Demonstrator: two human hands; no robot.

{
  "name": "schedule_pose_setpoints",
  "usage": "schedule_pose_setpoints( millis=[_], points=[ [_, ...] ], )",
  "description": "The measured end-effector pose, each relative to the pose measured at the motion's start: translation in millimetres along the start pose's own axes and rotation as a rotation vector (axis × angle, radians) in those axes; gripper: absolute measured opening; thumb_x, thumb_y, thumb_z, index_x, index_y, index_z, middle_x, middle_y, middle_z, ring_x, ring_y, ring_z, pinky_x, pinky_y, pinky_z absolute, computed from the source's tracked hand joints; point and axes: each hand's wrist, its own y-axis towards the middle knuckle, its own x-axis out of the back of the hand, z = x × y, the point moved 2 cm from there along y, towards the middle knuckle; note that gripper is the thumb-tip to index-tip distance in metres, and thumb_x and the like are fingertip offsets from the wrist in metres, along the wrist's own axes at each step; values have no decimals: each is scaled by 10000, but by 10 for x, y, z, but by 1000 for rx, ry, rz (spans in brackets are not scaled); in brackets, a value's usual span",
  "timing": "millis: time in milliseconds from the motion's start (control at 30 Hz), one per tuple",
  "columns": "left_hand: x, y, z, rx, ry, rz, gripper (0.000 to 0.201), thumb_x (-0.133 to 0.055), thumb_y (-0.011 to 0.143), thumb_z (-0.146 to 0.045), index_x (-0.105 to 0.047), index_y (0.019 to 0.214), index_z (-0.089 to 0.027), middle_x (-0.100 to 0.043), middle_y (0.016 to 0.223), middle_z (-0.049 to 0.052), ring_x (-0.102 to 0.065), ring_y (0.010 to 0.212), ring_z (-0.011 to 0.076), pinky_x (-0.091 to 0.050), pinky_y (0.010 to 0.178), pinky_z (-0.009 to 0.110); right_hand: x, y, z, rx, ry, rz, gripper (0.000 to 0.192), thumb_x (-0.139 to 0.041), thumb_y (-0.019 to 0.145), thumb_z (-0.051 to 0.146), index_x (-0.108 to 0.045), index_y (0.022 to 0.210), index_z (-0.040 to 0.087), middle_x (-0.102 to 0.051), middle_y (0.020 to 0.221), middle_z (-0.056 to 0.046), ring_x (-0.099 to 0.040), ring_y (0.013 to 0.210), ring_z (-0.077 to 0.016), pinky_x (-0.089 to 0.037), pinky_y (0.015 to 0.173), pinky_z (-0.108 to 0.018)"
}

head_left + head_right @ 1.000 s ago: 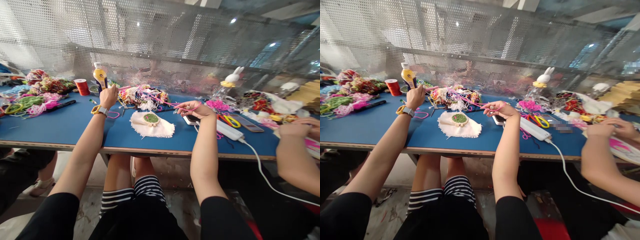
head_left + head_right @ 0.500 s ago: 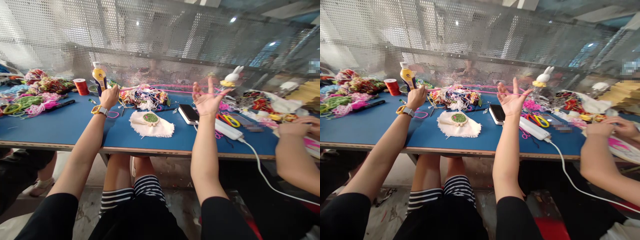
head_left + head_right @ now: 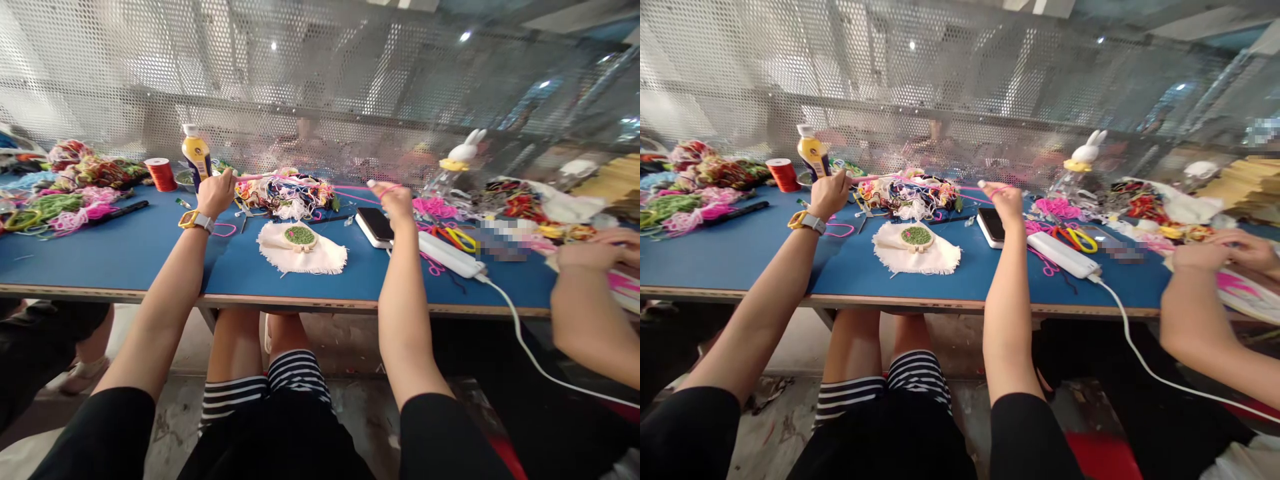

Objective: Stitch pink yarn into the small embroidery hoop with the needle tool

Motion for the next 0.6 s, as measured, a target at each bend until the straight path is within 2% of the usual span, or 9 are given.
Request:
schedule_pose_setpoints(
  millis=[100,200,333,467,600],
  points=[
    [13,8,8,17,3,-18,422,-277,1002,-366,-600,1162,-147,-713,923,165,-685,877,265,-413,692,310,-161,-37,-59,-3,-246,198,407,-875,504,414,-757,784,143,-486,463,57,-442,515,-123,-337,556,-279],
    [17,16,31,38,14,-33,415,-279,1003,-368,-604,1148,-154,-713,916,161,-681,872,261,-408,681,308,-197,-32,-110,10,-461,296,160,-837,546,257,-739,611,149,-585,489,13,-515,537,-144,-372,577,-285],
    [15,22,63,46,-16,-42,421,-271,1008,-375,-604,1148,-158,-708,914,156,-673,876,249,-412,688,305,-132,24,-162,41,-432,231,111,-730,654,196,-723,550,159,-683,600,-25,-603,633,-173,-430,649,-286],
    [4,22,79,37,-37,-52,401,-285,1004,-349,-606,1140,-152,-706,905,166,-670,856,254,-411,677,312,-65,66,-222,43,-247,76,107,-724,651,167,-702,547,156,-674,591,-18,-627,659,-177,-472,705,-299],
    [-26,18,85,27,-26,-49,414,-274,1004,-358,-611,1133,-154,-710,887,159,-675,859,259,-403,666,305,-28,109,-277,57,-197,-47,106,-652,691,138,-685,593,162,-651,615,-2,-633,696,-162,-489,754,-308]
  ],
)
